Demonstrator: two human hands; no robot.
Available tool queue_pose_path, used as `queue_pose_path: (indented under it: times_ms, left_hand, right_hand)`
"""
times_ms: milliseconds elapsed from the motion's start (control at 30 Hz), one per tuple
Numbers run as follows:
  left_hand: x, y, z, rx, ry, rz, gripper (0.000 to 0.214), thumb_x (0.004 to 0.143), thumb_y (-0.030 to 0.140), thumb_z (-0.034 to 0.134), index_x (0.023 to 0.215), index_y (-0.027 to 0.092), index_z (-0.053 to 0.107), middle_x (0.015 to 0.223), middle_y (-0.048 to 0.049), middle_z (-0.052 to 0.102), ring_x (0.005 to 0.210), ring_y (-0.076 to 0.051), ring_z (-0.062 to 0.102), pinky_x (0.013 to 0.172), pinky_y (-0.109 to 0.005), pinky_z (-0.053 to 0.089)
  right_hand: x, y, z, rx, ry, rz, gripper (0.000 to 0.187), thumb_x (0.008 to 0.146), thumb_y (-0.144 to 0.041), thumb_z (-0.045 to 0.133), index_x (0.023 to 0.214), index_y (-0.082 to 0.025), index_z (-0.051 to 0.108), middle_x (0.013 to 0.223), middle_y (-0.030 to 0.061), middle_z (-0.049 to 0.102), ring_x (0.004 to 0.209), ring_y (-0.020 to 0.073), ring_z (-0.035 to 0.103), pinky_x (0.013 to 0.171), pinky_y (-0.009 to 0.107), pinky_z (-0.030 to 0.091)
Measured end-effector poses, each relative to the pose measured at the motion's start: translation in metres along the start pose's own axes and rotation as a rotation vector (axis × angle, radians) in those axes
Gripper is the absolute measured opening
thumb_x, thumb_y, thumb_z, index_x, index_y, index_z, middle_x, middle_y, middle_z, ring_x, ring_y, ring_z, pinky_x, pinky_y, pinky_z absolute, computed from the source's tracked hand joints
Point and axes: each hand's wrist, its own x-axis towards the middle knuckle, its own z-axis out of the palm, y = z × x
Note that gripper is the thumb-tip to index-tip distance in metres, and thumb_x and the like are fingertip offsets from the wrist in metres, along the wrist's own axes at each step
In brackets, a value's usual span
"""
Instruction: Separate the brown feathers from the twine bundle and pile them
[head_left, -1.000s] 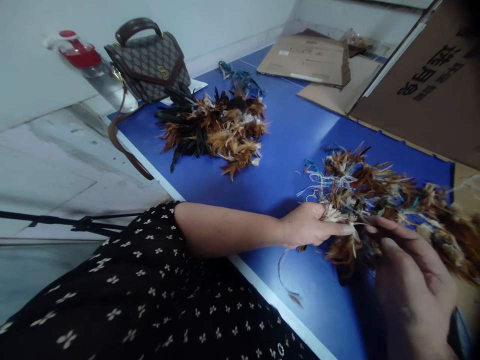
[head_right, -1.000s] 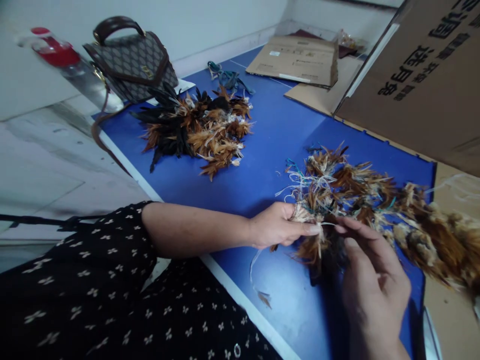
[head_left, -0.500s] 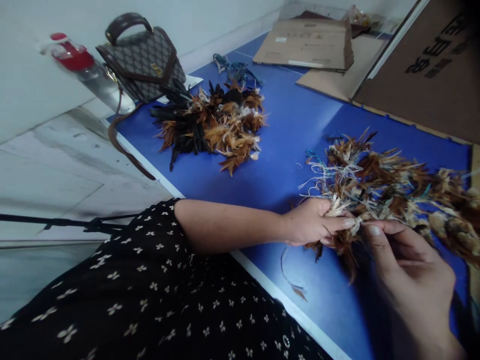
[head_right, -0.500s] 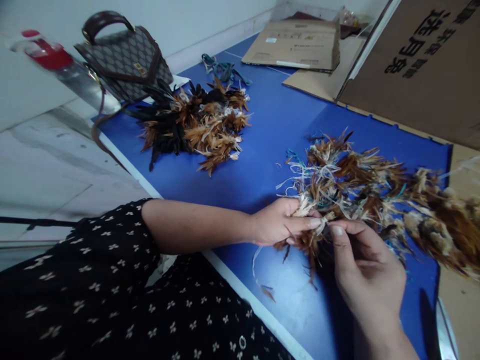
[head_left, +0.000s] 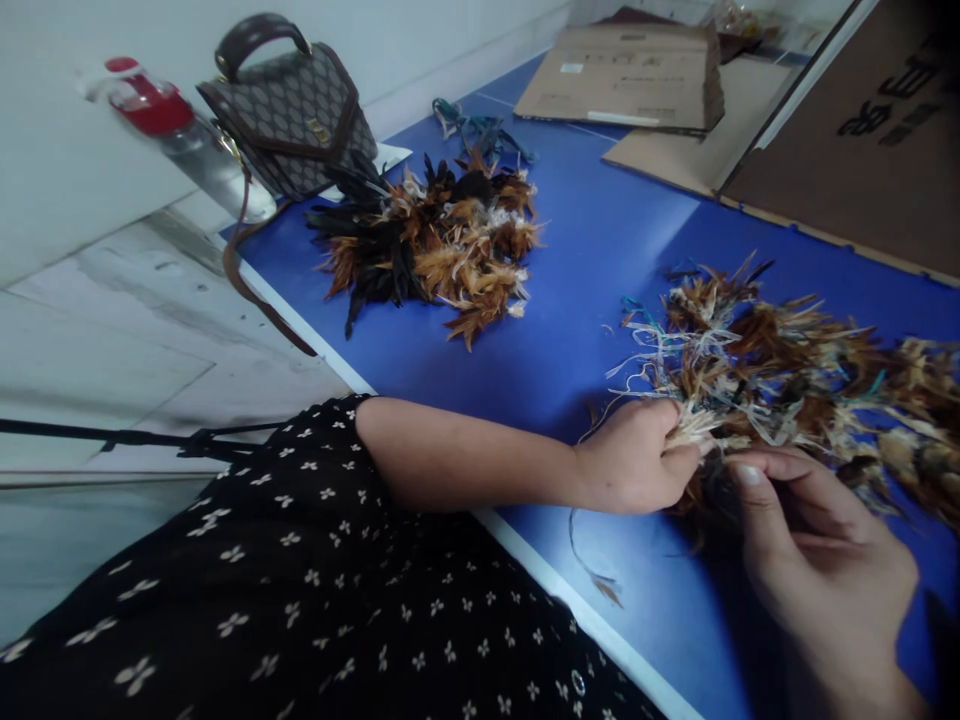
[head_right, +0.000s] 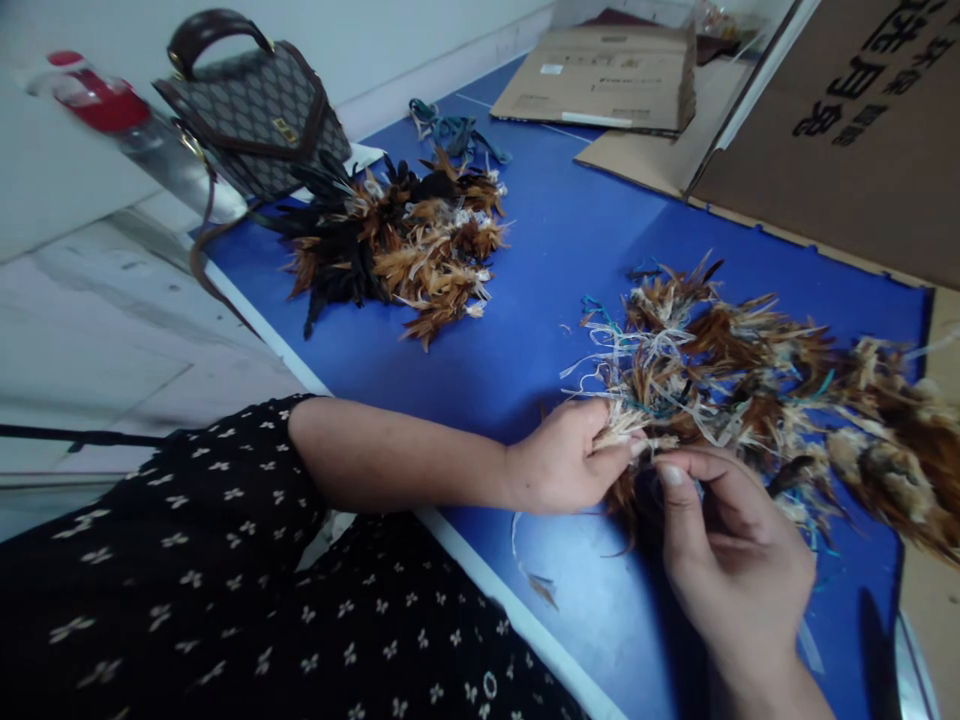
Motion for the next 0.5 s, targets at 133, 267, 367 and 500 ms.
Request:
queue_pose_path:
  times_ms: [133, 267, 367, 500]
  left_hand:
    - [0.000, 0.004, 0.004, -0.199, -0.062, -0.113, 0.022, 0.097, 0.030, 0.085, 0.099, 0.022, 0.065, 0.088, -0.0005, 0.072, 0.081, -0.015, 0.069, 0.076, -0.027, 0.061]
    - [-0.001, 0.016, 0.005, -0.500, -0.215, -0.295, 0.023, 0.105, 0.029, 0.082, 0.096, 0.021, 0.062, 0.072, 0.0074, 0.059, 0.056, -0.007, 0.055, 0.056, -0.022, 0.048]
    - [-0.002, 0.026, 0.002, -0.564, -0.199, -0.325, 0.033, 0.101, 0.030, 0.090, 0.092, 0.020, 0.060, 0.068, 0.0094, 0.057, 0.052, -0.004, 0.051, 0.053, -0.020, 0.044]
    - [-0.003, 0.031, -0.002, -0.558, -0.203, -0.341, 0.032, 0.102, 0.029, 0.091, 0.092, 0.020, 0.062, 0.068, 0.0095, 0.058, 0.053, -0.004, 0.051, 0.053, -0.020, 0.043]
  right_hand:
    - [0.000, -0.001, 0.000, 0.000, 0.039, 0.003, 0.028, 0.100, -0.055, 0.089, 0.104, -0.028, 0.088, 0.105, 0.0065, 0.085, 0.091, 0.0224, 0.080, 0.089, 0.037, 0.064]
    - [0.000, -0.004, -0.001, 0.000, 0.114, 0.052, 0.034, 0.098, -0.059, 0.091, 0.104, -0.026, 0.087, 0.103, 0.0067, 0.085, 0.090, 0.0209, 0.079, 0.087, 0.034, 0.063]
    - [0.001, -0.006, -0.005, 0.028, 0.070, 0.045, 0.033, 0.095, -0.058, 0.094, 0.104, -0.026, 0.089, 0.107, 0.0071, 0.086, 0.092, 0.0226, 0.079, 0.091, 0.037, 0.065]
    - [0.001, -0.010, -0.012, 0.051, -0.043, -0.068, 0.019, 0.097, -0.049, 0.093, 0.095, -0.030, 0.090, 0.108, 0.0072, 0.086, 0.098, 0.0281, 0.081, 0.094, 0.045, 0.067]
